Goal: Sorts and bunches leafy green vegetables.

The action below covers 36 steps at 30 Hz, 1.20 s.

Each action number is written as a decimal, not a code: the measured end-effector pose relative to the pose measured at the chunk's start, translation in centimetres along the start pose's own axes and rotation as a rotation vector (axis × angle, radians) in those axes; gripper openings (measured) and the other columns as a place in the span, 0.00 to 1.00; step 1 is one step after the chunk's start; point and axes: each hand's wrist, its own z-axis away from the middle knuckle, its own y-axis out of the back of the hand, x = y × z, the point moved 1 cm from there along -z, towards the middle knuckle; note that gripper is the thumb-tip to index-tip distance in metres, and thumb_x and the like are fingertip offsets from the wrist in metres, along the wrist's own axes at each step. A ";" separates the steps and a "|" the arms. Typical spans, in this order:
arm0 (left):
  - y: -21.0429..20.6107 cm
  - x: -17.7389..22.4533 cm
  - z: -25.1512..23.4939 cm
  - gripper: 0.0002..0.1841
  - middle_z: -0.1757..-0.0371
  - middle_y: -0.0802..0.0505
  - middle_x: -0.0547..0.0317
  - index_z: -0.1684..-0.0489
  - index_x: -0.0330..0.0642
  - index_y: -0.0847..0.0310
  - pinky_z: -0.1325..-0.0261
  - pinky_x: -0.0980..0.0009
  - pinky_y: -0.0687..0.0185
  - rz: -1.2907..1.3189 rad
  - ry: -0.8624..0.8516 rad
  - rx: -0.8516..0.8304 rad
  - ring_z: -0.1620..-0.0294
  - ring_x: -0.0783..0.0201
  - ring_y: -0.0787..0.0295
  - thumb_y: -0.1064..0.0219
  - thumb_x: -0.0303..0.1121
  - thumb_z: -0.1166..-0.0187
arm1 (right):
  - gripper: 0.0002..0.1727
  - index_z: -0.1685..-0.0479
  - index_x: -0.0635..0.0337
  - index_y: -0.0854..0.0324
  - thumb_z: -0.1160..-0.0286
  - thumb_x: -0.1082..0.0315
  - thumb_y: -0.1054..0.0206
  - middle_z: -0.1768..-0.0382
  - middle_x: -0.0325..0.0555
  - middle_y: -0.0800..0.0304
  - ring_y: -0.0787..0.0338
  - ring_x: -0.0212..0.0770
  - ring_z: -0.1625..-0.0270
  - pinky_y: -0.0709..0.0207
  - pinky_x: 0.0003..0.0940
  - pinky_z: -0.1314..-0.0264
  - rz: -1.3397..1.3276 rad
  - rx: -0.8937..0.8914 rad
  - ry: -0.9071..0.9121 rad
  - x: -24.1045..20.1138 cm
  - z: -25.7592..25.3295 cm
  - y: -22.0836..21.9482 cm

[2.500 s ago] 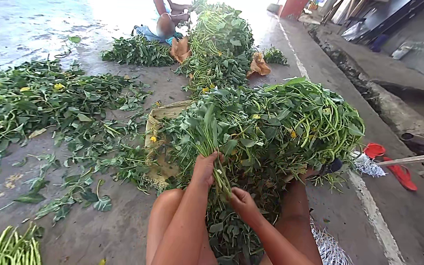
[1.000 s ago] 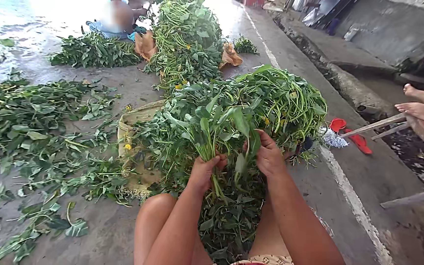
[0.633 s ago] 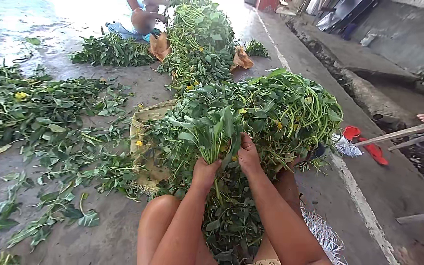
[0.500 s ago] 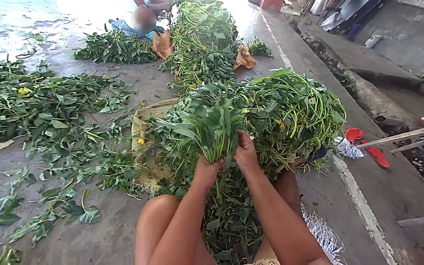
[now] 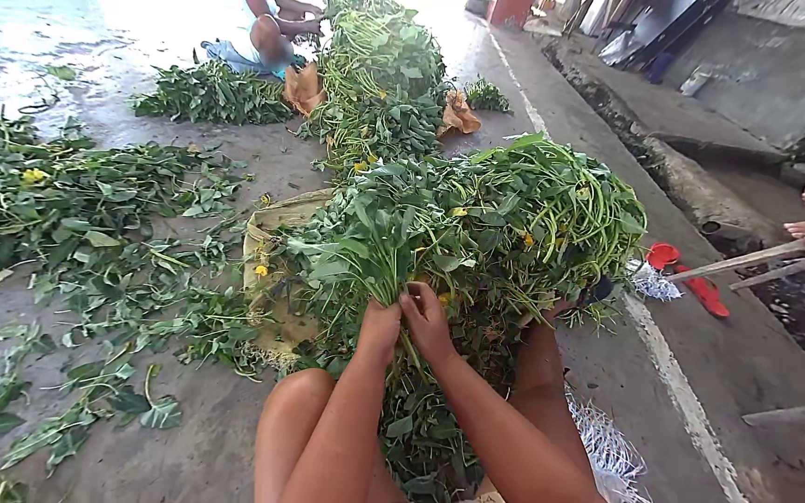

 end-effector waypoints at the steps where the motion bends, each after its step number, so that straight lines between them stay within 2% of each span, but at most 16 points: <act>1: 0.2 0.1 0.0 0.15 0.52 0.13 0.51 0.33 0.30 0.30 0.50 0.73 0.17 -0.013 0.004 0.024 0.55 0.69 0.14 0.39 0.21 0.16 | 0.21 0.44 0.79 0.18 0.12 0.65 0.46 0.48 0.65 0.11 0.12 0.48 0.44 0.22 0.41 0.36 0.114 -0.016 -0.009 -0.2 0.0 0.2; 3: 1.1 0.5 -0.4 0.17 0.49 0.13 0.48 0.31 0.28 0.31 0.47 0.70 0.18 -0.046 -0.041 0.112 0.53 0.66 0.15 0.40 0.22 0.14 | 0.19 0.57 0.77 0.15 0.11 0.68 0.46 0.59 0.65 0.10 0.09 0.56 0.50 0.20 0.50 0.41 0.414 -0.188 -0.018 -0.5 0.4 0.9; 5: 2.3 1.0 -1.2 0.13 0.60 0.13 0.53 0.36 0.27 0.30 0.60 0.75 0.20 -0.041 -0.134 0.233 0.67 0.71 0.17 0.41 0.22 0.14 | 0.20 0.46 0.74 0.16 0.08 0.65 0.49 0.46 0.69 0.11 0.13 0.64 0.35 0.26 0.61 0.28 0.680 -0.683 -0.194 -0.3 1.2 2.0; 7: 3.4 1.7 -1.4 0.14 0.60 0.15 0.54 0.33 0.28 0.33 0.62 0.77 0.18 -0.001 -0.153 0.256 0.68 0.71 0.17 0.42 0.22 0.13 | 0.19 0.36 0.70 0.17 0.09 0.65 0.46 0.33 0.71 0.17 0.19 0.68 0.26 0.31 0.67 0.24 0.853 -0.996 -0.354 1.7 1.9 2.8; 10: 3.3 1.9 -1.0 0.18 0.54 0.15 0.50 0.28 0.29 0.34 0.58 0.73 0.16 0.003 -0.063 0.182 0.63 0.68 0.15 0.41 0.23 0.13 | 0.21 0.25 0.65 0.22 0.13 0.72 0.44 0.25 0.67 0.24 0.23 0.64 0.23 0.31 0.59 0.20 0.729 -0.703 -0.294 0.9 1.1 4.9; 13: 2.0 1.0 -0.5 0.19 0.48 0.14 0.48 0.25 0.30 0.36 0.52 0.71 0.15 0.007 0.008 0.059 0.56 0.66 0.13 0.42 0.23 0.12 | 0.22 0.26 0.70 0.22 0.11 0.66 0.45 0.33 0.62 0.14 0.11 0.51 0.35 0.21 0.42 0.30 0.368 -0.314 -0.092 -2.1 0.3 3.4; 16: 1.2 1.5 0.5 0.16 0.52 0.13 0.53 0.29 0.31 0.35 0.52 0.75 0.17 0.074 0.019 0.028 0.57 0.70 0.14 0.44 0.21 0.13 | 0.16 0.43 0.75 0.15 0.15 0.70 0.39 0.44 0.62 0.09 0.09 0.49 0.42 0.20 0.40 0.33 0.266 -0.255 0.021 -2.8 0.0 1.5; 19: 2.0 1.9 0.5 0.19 0.47 0.14 0.48 0.24 0.28 0.38 0.46 0.72 0.18 0.047 -0.024 0.071 0.53 0.67 0.15 0.45 0.22 0.12 | 0.15 0.53 0.76 0.12 0.17 0.70 0.40 0.55 0.64 0.07 0.08 0.57 0.48 0.19 0.54 0.38 0.473 -0.378 0.102 -2.8 0.6 2.5; 21: 3.1 2.2 -0.5 0.15 0.59 0.10 0.51 0.29 0.26 0.37 0.53 0.74 0.14 0.059 -0.042 0.132 0.62 0.68 0.10 0.48 0.23 0.09 | 0.15 0.61 0.75 0.14 0.17 0.68 0.38 0.63 0.64 0.11 0.10 0.60 0.56 0.21 0.59 0.48 0.573 -0.420 0.057 -2.2 1.5 3.8; 23: 3.7 2.7 -0.9 0.14 0.58 0.08 0.49 0.29 0.28 0.37 0.52 0.72 0.13 0.110 0.024 0.098 0.59 0.66 0.08 0.50 0.25 0.08 | 0.12 0.52 0.73 0.12 0.18 0.71 0.37 0.52 0.64 0.10 0.09 0.58 0.51 0.18 0.55 0.44 0.539 -0.325 0.050 -1.5 1.9 4.5; 25: 3.4 2.6 -0.3 0.14 0.51 0.06 0.49 0.29 0.32 0.36 0.48 0.70 0.15 0.129 0.086 0.005 0.51 0.65 0.07 0.51 0.27 0.07 | 0.19 0.32 0.68 0.16 0.18 0.76 0.43 0.34 0.65 0.15 0.11 0.55 0.38 0.18 0.46 0.35 0.438 -0.306 0.049 -1.5 1.5 4.1; 28: 2.8 2.3 0.5 0.14 0.49 0.07 0.52 0.29 0.33 0.36 0.50 0.72 0.14 0.146 0.094 -0.081 0.54 0.68 0.09 0.52 0.27 0.07 | 0.24 0.20 0.73 0.29 0.10 0.69 0.49 0.29 0.66 0.18 0.15 0.49 0.30 0.26 0.41 0.25 0.225 -0.510 -0.085 -2.2 0.3 2.7; 29: 2.8 2.4 0.5 0.13 0.53 0.07 0.53 0.31 0.33 0.36 0.53 0.72 0.14 0.153 0.089 -0.069 0.57 0.68 0.09 0.52 0.26 0.07 | 0.23 0.25 0.76 0.27 0.10 0.69 0.48 0.36 0.67 0.14 0.12 0.50 0.36 0.24 0.42 0.28 0.206 -0.559 -0.060 -2.1 0.3 2.2; 30: 2.9 2.6 0.5 0.12 0.57 0.07 0.53 0.33 0.33 0.35 0.55 0.72 0.13 0.171 0.086 -0.037 0.60 0.68 0.08 0.53 0.26 0.07 | 0.19 0.38 0.79 0.20 0.12 0.71 0.47 0.49 0.66 0.10 0.10 0.50 0.46 0.21 0.44 0.37 0.221 -0.558 0.046 -1.7 0.4 1.8; 33: 2.9 3.0 0.3 0.09 0.70 0.15 0.57 0.39 0.34 0.36 0.64 0.74 0.12 0.316 0.085 0.123 0.72 0.68 0.13 0.54 0.28 0.06 | 0.12 0.66 0.74 0.14 0.20 0.73 0.39 0.71 0.62 0.10 0.07 0.59 0.62 0.16 0.55 0.54 0.461 -0.525 0.417 -2.1 0.3 1.8; 36: 2.3 3.0 -0.2 0.06 0.76 0.23 0.63 0.51 0.38 0.36 0.73 0.76 0.15 0.480 -0.003 0.249 0.82 0.72 0.22 0.55 0.28 0.05 | 0.14 0.70 0.70 0.15 0.21 0.69 0.38 0.74 0.61 0.11 0.07 0.63 0.63 0.18 0.61 0.60 0.678 -0.531 0.486 -3.9 -2.5 2.4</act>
